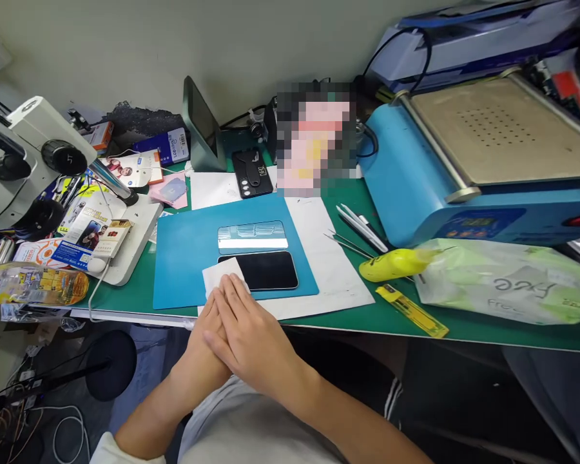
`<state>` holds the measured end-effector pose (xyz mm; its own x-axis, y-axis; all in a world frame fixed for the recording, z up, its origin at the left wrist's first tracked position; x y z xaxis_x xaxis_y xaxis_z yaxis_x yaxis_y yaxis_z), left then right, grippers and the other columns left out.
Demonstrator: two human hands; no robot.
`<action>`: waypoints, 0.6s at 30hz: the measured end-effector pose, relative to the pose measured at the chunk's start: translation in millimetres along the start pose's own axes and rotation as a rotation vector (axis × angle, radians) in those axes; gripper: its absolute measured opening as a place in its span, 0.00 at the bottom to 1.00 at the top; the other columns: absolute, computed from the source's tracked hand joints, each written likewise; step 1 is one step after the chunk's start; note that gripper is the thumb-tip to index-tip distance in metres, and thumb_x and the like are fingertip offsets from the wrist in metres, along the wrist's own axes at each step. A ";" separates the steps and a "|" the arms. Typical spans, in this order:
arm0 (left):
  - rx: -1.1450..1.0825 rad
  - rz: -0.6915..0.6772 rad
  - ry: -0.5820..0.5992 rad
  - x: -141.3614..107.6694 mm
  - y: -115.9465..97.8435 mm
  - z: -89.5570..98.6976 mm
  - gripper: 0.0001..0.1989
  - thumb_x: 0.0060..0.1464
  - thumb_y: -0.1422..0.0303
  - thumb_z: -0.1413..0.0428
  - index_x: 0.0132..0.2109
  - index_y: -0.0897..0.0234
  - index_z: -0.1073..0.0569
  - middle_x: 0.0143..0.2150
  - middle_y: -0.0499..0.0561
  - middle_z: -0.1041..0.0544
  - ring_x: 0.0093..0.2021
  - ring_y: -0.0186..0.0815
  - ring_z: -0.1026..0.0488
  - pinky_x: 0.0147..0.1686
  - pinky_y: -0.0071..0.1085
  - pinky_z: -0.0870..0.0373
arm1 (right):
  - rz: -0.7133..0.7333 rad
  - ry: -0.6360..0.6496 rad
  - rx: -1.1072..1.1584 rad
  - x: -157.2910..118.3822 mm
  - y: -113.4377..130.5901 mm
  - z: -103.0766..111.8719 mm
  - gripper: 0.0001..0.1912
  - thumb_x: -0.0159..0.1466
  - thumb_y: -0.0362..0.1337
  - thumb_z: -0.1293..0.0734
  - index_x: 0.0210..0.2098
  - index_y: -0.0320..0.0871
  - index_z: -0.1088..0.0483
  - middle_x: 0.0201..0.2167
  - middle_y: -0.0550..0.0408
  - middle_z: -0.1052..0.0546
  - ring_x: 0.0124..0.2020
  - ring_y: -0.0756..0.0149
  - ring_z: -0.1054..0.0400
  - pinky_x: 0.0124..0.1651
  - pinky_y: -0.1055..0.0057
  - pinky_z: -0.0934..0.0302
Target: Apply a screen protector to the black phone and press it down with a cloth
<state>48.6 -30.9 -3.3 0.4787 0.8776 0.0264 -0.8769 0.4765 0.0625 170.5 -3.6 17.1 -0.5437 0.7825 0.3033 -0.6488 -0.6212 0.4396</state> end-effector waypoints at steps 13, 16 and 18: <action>-0.001 -0.295 -0.031 93.6 -37.6 8.1 0.29 0.71 0.67 0.53 0.73 0.74 0.45 0.75 0.63 0.42 0.75 0.49 0.45 0.72 0.47 0.40 | -0.242 -0.108 -0.154 -22.1 -62.0 28.0 0.35 0.75 0.49 0.47 0.67 0.24 0.37 0.69 0.29 0.36 0.72 0.41 0.43 0.68 0.48 0.37; 0.016 -0.283 -0.074 97.1 -32.8 3.9 0.28 0.71 0.65 0.53 0.73 0.73 0.43 0.75 0.64 0.41 0.75 0.51 0.44 0.73 0.50 0.43 | -0.243 -0.066 -0.151 -10.9 -65.8 27.4 0.35 0.75 0.49 0.48 0.67 0.25 0.36 0.69 0.30 0.37 0.72 0.41 0.44 0.68 0.49 0.37; 0.032 -0.238 -0.060 91.6 -24.7 1.6 0.29 0.71 0.66 0.52 0.73 0.72 0.43 0.75 0.64 0.42 0.75 0.52 0.44 0.73 0.51 0.43 | -0.214 -0.040 -0.144 -1.9 -60.9 23.5 0.35 0.75 0.48 0.48 0.67 0.25 0.36 0.69 0.30 0.37 0.72 0.40 0.44 0.69 0.48 0.39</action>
<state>114.2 37.7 -0.8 0.6743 0.7355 0.0659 -0.7377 0.6669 0.1052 223.6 33.8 9.6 -0.3663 0.8961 0.2508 -0.8175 -0.4387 0.3733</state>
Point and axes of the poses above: each hand's wrist, its own x-axis towards the middle knuckle, its own z-axis out of the back of the hand, y = z × x, the point moved 1 cm from there along x, towards the middle knuckle
